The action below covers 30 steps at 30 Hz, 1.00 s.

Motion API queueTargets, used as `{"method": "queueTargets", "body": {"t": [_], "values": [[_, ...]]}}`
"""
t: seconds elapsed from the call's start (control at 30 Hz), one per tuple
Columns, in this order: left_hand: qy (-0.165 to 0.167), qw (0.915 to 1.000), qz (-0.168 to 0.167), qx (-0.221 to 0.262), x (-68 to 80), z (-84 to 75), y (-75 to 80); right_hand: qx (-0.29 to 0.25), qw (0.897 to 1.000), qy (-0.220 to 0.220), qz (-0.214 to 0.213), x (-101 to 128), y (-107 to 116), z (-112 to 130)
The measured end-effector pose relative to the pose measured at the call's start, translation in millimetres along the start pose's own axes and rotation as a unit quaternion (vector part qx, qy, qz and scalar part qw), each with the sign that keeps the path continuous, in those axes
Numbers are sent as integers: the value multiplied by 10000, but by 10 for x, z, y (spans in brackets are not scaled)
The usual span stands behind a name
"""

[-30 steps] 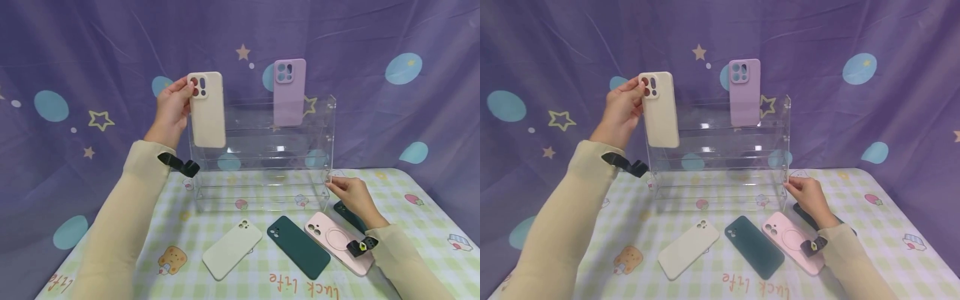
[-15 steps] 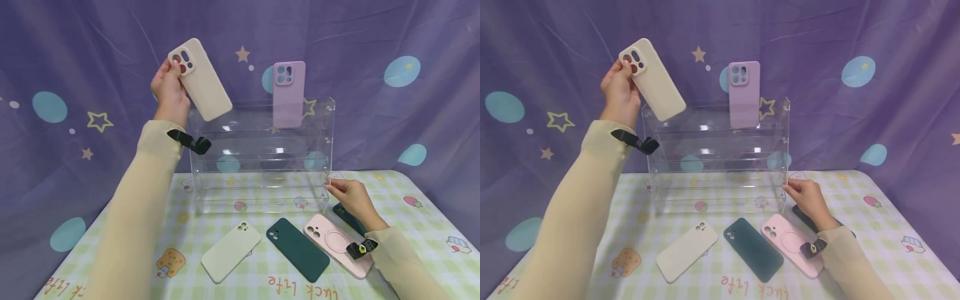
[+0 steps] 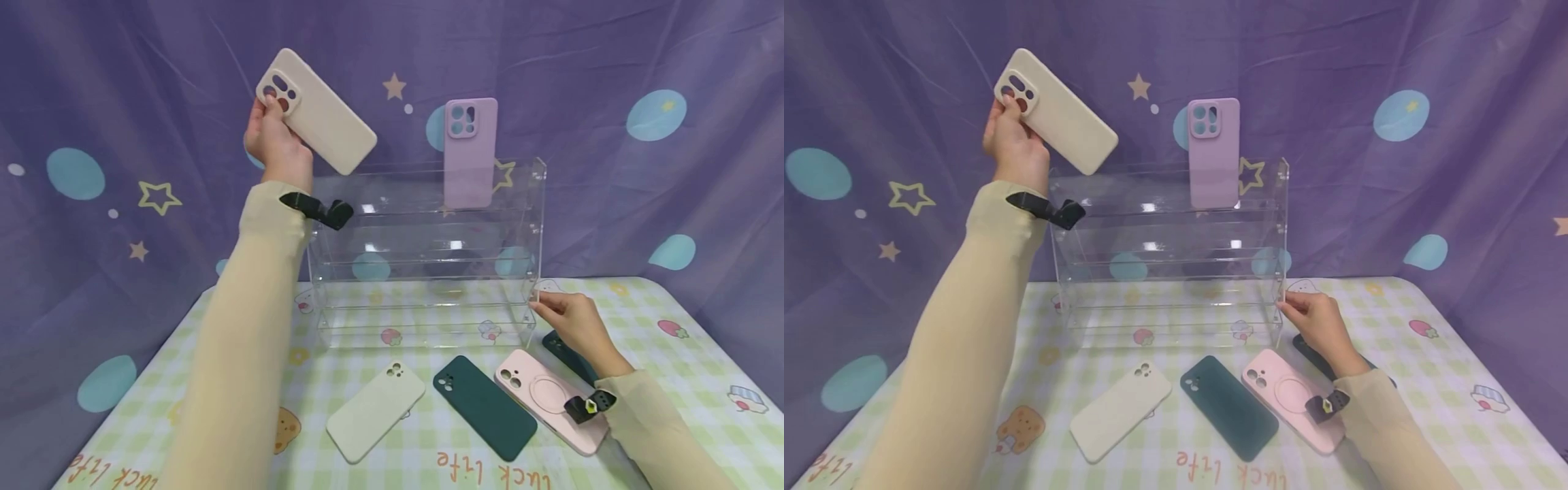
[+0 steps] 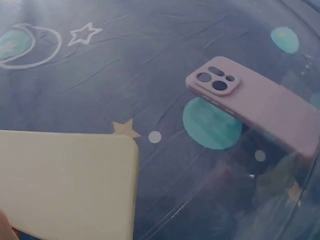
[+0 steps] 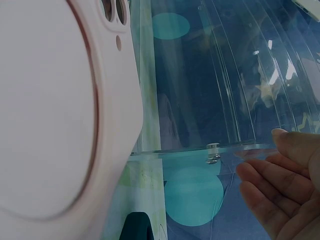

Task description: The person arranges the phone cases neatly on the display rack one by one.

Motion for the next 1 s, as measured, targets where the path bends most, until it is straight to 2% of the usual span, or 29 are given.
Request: {"method": "queueTargets", "body": {"t": [0.13, 0.4, 0.53, 0.67, 0.83, 1.0], "values": [[-66, 10000, -25, 44, -27, 11, -5, 13, 10000, 13, -30, 4, 0, -2], [-137, 9986, 300, -421, -61, 77, 55, -43, 10000, 25, -57, 18, -9, 14], [11, 9960, 413, -789, -71, 121, 77, -41, 9999, 60, -70, 28, -14, 23], [119, 9907, 554, -1234, -76, 139, 84, -10, 9999, 81, -124, 29, -8, 33], [13, 9798, 753, -1851, -76, 152, 111, -13, 9999, 82, -122, 38, -4, 39], [-66, 9736, 873, -2108, -69, 171, 132, -27, 9998, 134, -169, 47, 0, 36]]}}
Point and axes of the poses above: each hand's wrist, its own x-axis away from the middle knuckle, its own y-axis out of the back of the hand, z = x × y, the point moved 1 cm from there along -x, towards the middle knuckle, and after that the axes turned 8 degrees about -z, right-handed, at the moved point
